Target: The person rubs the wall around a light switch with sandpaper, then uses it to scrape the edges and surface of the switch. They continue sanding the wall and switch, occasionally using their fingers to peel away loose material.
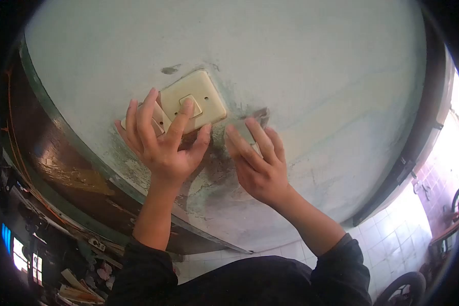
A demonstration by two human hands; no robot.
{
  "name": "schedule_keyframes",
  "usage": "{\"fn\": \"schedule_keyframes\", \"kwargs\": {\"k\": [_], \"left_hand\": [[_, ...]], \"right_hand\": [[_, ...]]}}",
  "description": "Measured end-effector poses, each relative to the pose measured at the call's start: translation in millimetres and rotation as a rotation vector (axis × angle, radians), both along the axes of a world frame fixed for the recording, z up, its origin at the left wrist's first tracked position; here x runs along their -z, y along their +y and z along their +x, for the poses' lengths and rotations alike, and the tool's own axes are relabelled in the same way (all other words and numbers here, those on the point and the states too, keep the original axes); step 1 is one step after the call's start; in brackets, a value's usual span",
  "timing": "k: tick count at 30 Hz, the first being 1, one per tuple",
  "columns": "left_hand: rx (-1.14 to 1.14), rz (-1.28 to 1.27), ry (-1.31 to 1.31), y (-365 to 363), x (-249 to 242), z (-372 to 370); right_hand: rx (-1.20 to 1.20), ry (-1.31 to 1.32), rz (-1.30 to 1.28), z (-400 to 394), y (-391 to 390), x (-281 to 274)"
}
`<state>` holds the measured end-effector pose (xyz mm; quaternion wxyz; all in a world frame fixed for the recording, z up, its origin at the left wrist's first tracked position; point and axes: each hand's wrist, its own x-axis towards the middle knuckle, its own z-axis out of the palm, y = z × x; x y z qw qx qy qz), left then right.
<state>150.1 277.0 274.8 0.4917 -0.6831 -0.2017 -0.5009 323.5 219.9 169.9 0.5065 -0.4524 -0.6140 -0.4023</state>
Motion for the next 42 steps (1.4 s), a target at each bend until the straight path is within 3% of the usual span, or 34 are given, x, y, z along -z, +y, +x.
{"fn": "schedule_keyframes", "kwargs": {"k": [10, 12, 14, 17, 21, 23, 26, 30, 32, 36, 38, 42], "left_hand": [[-0.090, 0.063, 0.004, 2, 16, 3], [-0.126, 0.116, 0.201, 3, 31, 10], [-0.188, -0.223, 0.537, -7, 38, 17], [-0.104, -0.167, 0.718, -6, 58, 29], [-0.095, -0.155, 0.570, -14, 52, 32], [-0.113, -0.315, 0.448, -17, 51, 32], [-0.145, -0.258, 0.491, -8, 66, 27], [-0.190, -0.228, 0.523, -15, 57, 25], [-0.218, -0.184, 0.671, -15, 60, 25], [-0.171, -0.094, 0.792, -4, 120, 20], [-0.110, -0.015, 1.124, 3, 150, 11], [-0.076, 0.023, 1.277, 6, 173, -6]], "right_hand": [[-0.123, 0.119, 0.162, 19, -17, 33], [-0.058, 0.235, 0.098, 22, -32, 53], [-0.034, 0.252, 0.010, 30, -42, 84], [0.037, 0.319, -0.207, 52, -70, 138], [0.219, 0.484, -0.363, 89, -119, 223], [0.295, 0.567, -0.440, 101, -147, 249], [0.339, 0.654, -0.533, 114, -182, 279], [0.316, 0.776, -0.535, 120, -194, 281], [0.278, 0.865, -0.524, 121, -198, 277], [0.185, 0.902, -0.489, 122, -195, 277], [0.154, 0.917, -0.532, 121, -193, 265], [0.149, 1.000, -0.598, 137, -182, 240]]}}
